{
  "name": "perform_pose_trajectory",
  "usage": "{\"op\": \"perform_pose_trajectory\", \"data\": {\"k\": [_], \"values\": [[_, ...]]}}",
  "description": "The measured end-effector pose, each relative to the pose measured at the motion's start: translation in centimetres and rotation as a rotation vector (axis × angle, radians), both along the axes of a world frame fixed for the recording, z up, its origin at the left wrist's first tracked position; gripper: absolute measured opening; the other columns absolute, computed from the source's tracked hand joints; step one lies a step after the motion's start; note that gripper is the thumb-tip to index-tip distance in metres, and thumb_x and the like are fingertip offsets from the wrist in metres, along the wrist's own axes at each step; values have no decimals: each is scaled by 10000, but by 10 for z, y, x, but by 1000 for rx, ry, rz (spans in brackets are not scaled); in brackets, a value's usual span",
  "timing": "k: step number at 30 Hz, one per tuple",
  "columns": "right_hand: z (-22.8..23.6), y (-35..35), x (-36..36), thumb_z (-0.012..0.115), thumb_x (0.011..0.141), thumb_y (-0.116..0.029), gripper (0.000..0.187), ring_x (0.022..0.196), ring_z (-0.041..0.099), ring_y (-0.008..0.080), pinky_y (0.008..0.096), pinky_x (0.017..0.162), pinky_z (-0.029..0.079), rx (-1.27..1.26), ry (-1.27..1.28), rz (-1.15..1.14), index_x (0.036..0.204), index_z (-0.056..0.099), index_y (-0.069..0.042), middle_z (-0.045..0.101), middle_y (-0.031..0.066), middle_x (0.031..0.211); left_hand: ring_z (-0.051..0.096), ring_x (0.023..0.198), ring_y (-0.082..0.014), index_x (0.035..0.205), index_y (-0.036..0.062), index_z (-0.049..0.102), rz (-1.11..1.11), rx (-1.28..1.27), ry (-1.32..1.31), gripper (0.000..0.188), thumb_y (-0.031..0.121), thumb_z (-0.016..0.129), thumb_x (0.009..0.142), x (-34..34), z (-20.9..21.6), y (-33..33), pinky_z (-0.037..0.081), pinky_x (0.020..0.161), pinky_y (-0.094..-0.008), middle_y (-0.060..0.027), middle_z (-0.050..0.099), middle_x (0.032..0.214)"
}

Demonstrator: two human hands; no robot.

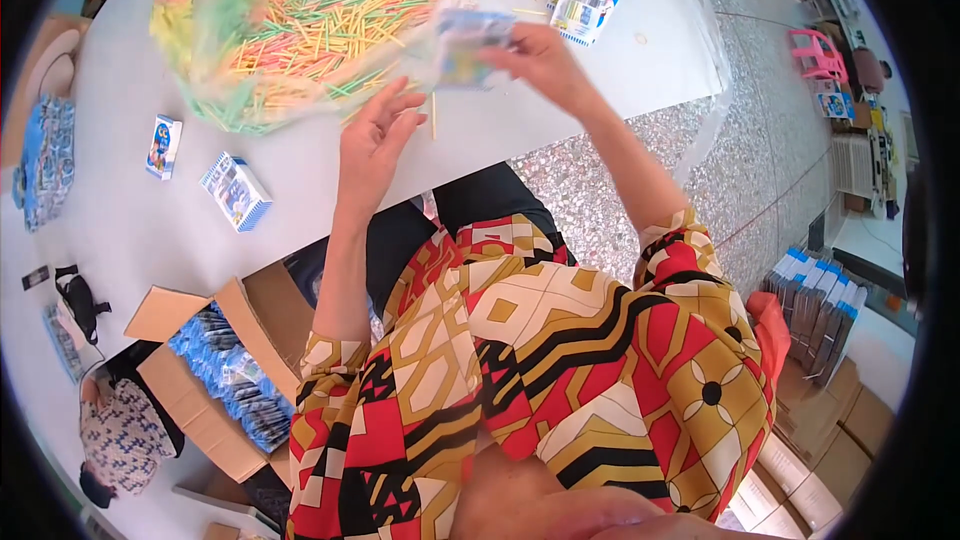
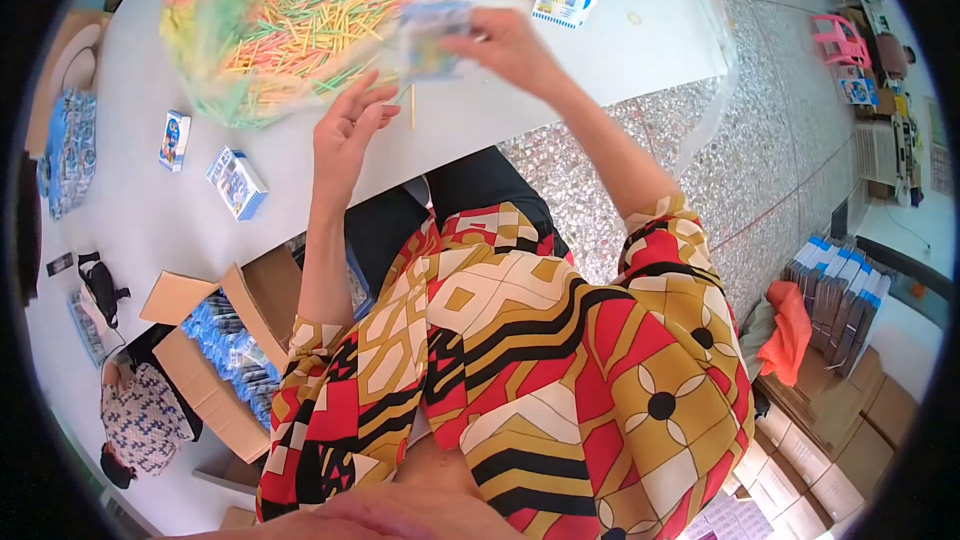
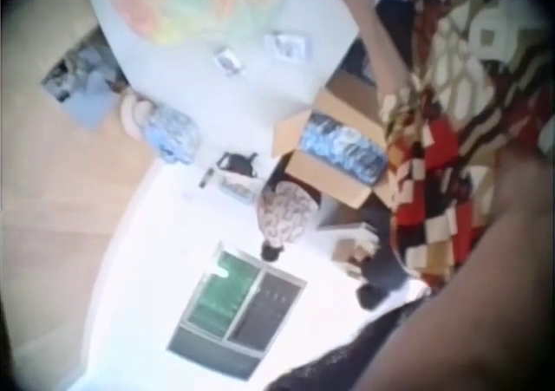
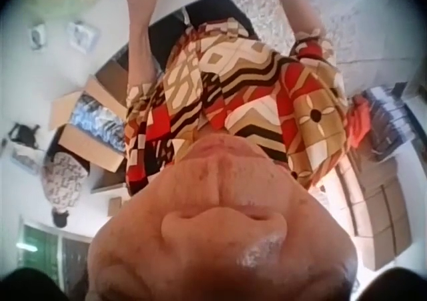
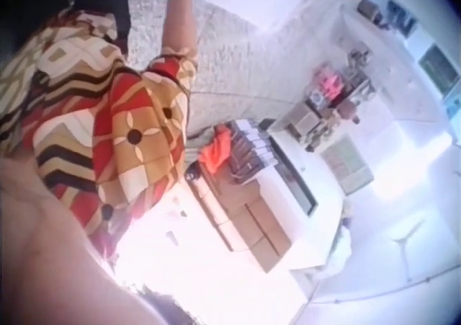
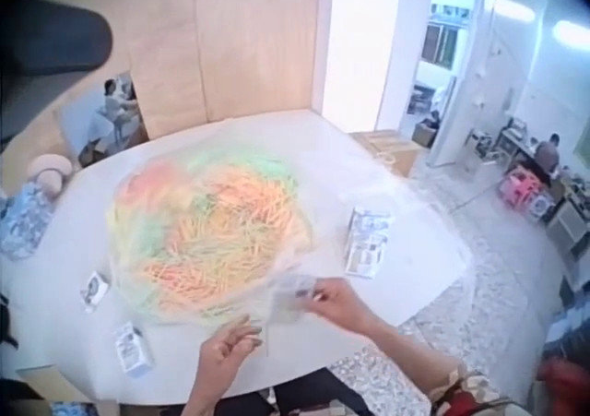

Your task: Packing small colorful plastic sticks into individual plastic bags at a low workspace.

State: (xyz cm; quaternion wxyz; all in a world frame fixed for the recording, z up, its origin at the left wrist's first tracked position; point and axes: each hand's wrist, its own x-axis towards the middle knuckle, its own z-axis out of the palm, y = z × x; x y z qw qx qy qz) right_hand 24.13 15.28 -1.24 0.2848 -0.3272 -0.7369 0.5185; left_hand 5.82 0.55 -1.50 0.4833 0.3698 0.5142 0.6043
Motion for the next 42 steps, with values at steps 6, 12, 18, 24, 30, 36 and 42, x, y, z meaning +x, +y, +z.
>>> {"op": "perform_pose_trajectory", "data": {"k": [6, 12, 18, 24, 30, 36, 42], "values": [[-33, 68, 85, 638, 841, -216, 196, 587, 438, 18, 188, 520, 360, 90, -67, -331, 973, 683, -77, 593, -52, 705, 614, 862, -153, 1111, -50, 571, 81, -29, 129, 247, 60, 538, 893, -28, -7, -19, 485, 792, -257, -111, 639, 973], [-43, 92, 106, 660, 820, -230, 205, 602, 452, 34, 203, 520, 366, 151, -139, -406, 920, 675, -52, 592, -39, 705, 614, 835, -138, 1062, -35, 602, 394, -57, 285, 206, 53, 553, 883, -82, -3, -60, 490, 781, -254, -101, 651, 936], [-58, 109, 116, 713, 777, -249, 308, 646, 499, 86, 235, 580, 415, 296, -392, -489, 961, 622, -18, 578, 2, 726, 604, 837, -167, 1076, -6, 603, 824, -241, 903, 334, 147, 682, 789, -172, -35, -110, 488, 775, -286, -103, 641, 929], [-38, 93, 113, 699, 798, -263, 440, 667, 546, 150, 281, 650, 470, 592, -332, -686, 1156, 544, -58, 576, 69, 883, 571, 993, -271, 1142, -31, 547, 899, -658, 1250, 699, 477, 718, 694, -211, -64, -140, 458, 840, -362, -167, 612, 1035], [-23, 58, 67, 638, 845, -163, 311, 653, 509, 88, 222, 596, 436, 524, -219, -516, 1128, 563, -59, 578, 29, 911, 547, 999, -310, 1035, 4, 615, 838, -814, 1145, 688, 543, 720, 622, -201, -57, -129, 442, 836, -385, -161, 604, 1017], [-9, 21, 22, 603, 856, -87, 185, 658, 504, 76, 201, 577, 425, 569, -164, -250, 1039, 601, -65, 573, 19, 968, 611, 844, -233, 911, 49, 667, 807, -734, 911, 490, 447, 740, 636, -193, -51, -115, 480, 715, -356, -94, 643, 880], [-10, -12, -21, 592, 836, -11, 146, 705, 554, 88, 206, 579, 459, 462, -91, -18, 971, 614, -62, 582, 44, 1010, 640, 697, -184, 904, 51, 680, 976, -620, 969, 378, 348, 731, 677, -182, -57, -110, 495, 643, -316, -76, 672, 798]]}}
